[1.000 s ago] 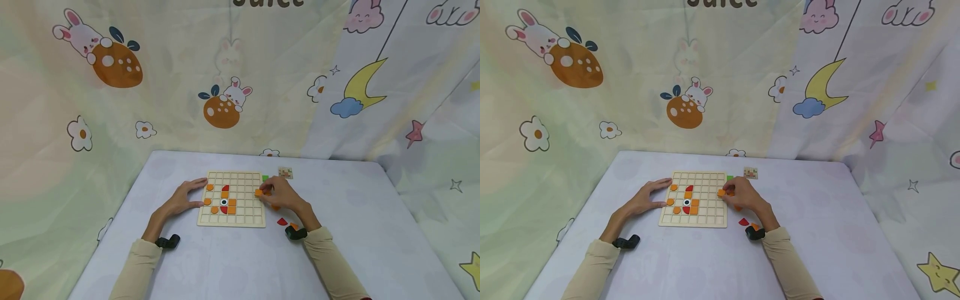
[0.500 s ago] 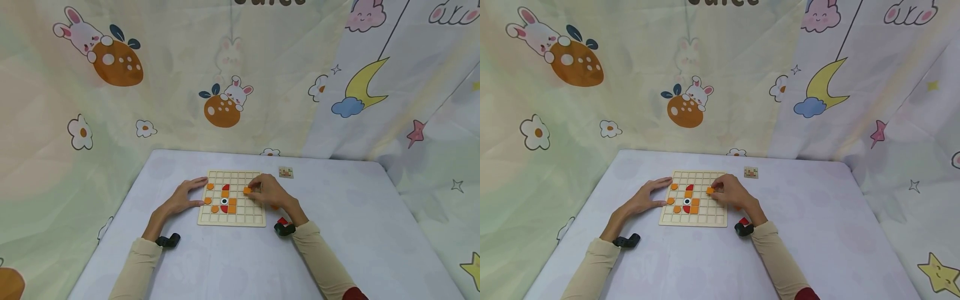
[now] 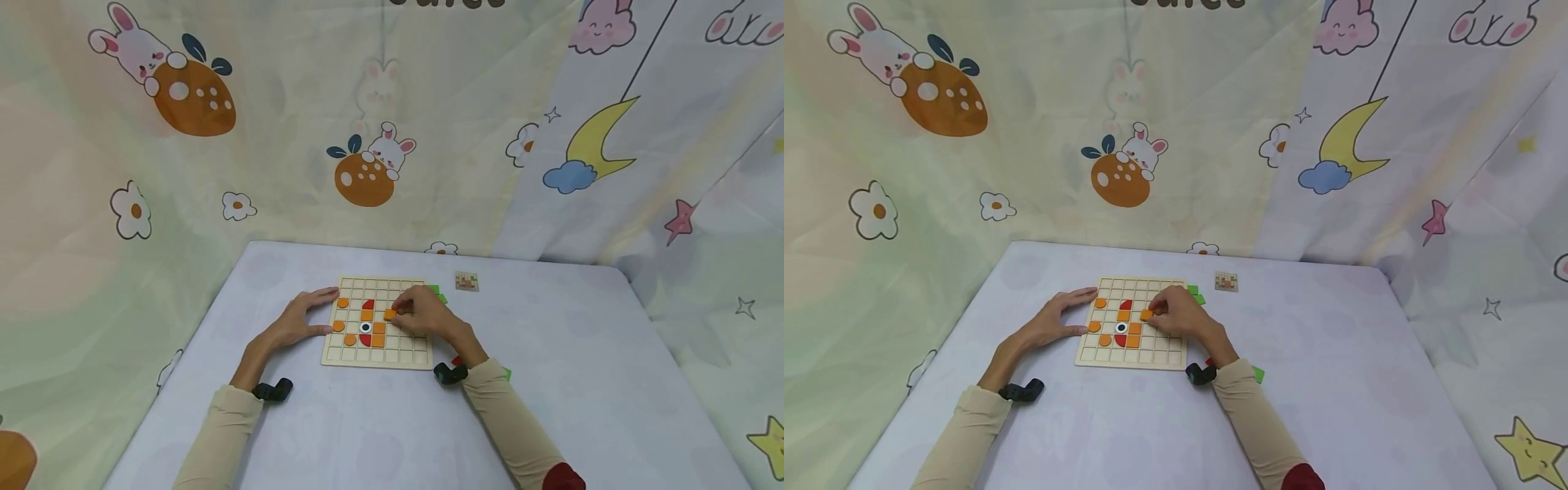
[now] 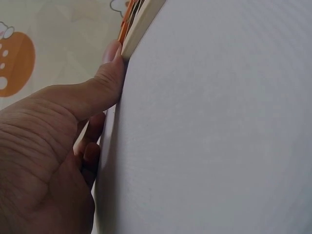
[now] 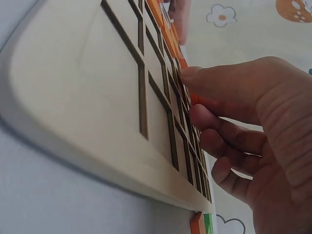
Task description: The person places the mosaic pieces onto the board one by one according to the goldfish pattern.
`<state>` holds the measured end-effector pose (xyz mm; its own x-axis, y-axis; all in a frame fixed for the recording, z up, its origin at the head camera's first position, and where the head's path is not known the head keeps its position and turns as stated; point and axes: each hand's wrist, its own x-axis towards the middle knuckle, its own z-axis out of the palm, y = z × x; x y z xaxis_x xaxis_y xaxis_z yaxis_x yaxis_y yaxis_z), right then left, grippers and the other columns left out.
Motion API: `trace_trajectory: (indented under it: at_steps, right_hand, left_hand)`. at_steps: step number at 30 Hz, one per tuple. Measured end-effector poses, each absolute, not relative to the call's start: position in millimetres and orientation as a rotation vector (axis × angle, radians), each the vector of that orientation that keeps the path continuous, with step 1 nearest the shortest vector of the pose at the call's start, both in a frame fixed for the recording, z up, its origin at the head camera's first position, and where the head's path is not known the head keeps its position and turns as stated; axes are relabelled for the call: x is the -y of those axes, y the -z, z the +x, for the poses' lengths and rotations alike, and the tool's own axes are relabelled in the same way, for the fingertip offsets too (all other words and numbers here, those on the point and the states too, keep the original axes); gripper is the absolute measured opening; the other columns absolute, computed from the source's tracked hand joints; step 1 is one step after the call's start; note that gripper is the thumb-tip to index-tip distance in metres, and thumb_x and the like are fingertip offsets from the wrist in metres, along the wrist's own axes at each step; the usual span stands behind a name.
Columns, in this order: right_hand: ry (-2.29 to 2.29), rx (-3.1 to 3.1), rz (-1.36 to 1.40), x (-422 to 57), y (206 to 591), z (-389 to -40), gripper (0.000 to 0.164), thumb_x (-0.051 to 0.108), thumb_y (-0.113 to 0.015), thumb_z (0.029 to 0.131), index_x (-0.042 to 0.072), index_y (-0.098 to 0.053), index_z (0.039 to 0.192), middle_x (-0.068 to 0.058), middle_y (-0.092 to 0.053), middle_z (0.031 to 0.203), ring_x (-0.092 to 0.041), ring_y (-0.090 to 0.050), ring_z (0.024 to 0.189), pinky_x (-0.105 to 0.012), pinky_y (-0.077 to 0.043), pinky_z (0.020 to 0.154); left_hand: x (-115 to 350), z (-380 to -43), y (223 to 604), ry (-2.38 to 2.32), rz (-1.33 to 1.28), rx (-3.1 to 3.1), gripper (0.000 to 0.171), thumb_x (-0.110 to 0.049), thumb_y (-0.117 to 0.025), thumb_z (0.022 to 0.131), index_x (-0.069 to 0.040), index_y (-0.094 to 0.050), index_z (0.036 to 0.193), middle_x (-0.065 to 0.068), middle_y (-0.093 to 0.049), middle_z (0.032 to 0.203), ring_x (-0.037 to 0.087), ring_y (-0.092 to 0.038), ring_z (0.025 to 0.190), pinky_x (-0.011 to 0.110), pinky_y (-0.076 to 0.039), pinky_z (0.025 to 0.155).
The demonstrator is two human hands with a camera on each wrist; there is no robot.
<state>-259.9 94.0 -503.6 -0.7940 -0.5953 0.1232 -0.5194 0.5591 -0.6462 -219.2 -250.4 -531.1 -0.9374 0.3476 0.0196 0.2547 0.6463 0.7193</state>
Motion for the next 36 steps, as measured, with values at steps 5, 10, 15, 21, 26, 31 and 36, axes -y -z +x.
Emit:
trace_trajectory:
  at_steps: [5,10,15,21,26,31,36]
  right_hand:
    - [1.039,-2.677,-0.973,-89,502,-261,0.016,0.011,-0.085,0.090,0.006,-0.085,0.106,-0.003,-0.082,0.101,-0.009,-0.070,0.085,-0.031,-0.063,0.085]
    - [1.018,-2.667,-0.970,-83,503,-261,0.017,0.015,-0.087,0.091,0.008,-0.085,0.106,0.001,-0.080,0.097,-0.008,-0.068,0.085,-0.030,-0.061,0.084]
    - [1.004,-2.672,-0.964,-82,505,-260,0.020,0.018,-0.087,0.092,0.009,-0.085,0.109,0.003,-0.080,0.097,-0.008,-0.068,0.086,-0.029,-0.060,0.084]
    - [1.028,-2.672,-0.981,-83,505,-259,0.019,0.015,-0.085,0.093,0.008,-0.085,0.110,0.002,-0.081,0.097,-0.008,-0.069,0.086,-0.030,-0.061,0.084]
    - [1.027,-2.675,-1.008,-82,506,-260,0.015,0.014,-0.084,0.094,0.008,-0.084,0.107,0.002,-0.080,0.095,-0.007,-0.069,0.084,-0.028,-0.060,0.083]
    - [1.020,-2.681,-1.009,-79,507,-260,0.013,0.014,-0.085,0.094,0.008,-0.085,0.107,0.002,-0.082,0.095,-0.006,-0.071,0.085,-0.029,-0.062,0.084]
    - [1.016,-2.687,-1.001,-76,507,-259,0.012,0.013,-0.084,0.095,0.009,-0.086,0.106,0.001,-0.083,0.097,-0.006,-0.072,0.085,-0.029,-0.062,0.083]
  left_hand:
    - [250,-219,530,-1.176,0.516,-2.749,0.085,-0.020,-0.090,0.091,-0.013,-0.050,0.165,0.012,-0.040,0.177,0.046,-0.035,0.160,0.072,-0.030,0.128]
    - [251,-219,530,-1.179,0.520,-2.759,0.085,-0.021,-0.091,0.090,-0.012,-0.050,0.164,0.013,-0.041,0.176,0.046,-0.037,0.159,0.072,-0.032,0.127]
    - [250,-219,532,-1.165,0.527,-2.760,0.085,-0.020,-0.091,0.090,-0.012,-0.050,0.164,0.012,-0.041,0.176,0.045,-0.038,0.158,0.070,-0.033,0.127]
    - [251,-219,532,-1.168,0.505,-2.747,0.086,-0.018,-0.091,0.089,-0.015,-0.050,0.164,0.010,-0.041,0.177,0.043,-0.038,0.158,0.069,-0.032,0.128]
    - [251,-220,531,-1.176,0.501,-2.734,0.086,-0.018,-0.091,0.089,-0.015,-0.050,0.165,0.009,-0.040,0.177,0.042,-0.037,0.159,0.069,-0.032,0.129]
    - [251,-220,532,-1.179,0.510,-2.739,0.087,-0.018,-0.092,0.088,-0.015,-0.051,0.164,0.009,-0.041,0.177,0.042,-0.038,0.159,0.069,-0.031,0.129]
    - [252,-220,533,-1.177,0.507,-2.741,0.086,-0.018,-0.092,0.089,-0.015,-0.051,0.164,0.009,-0.041,0.177,0.042,-0.038,0.158,0.069,-0.032,0.128]
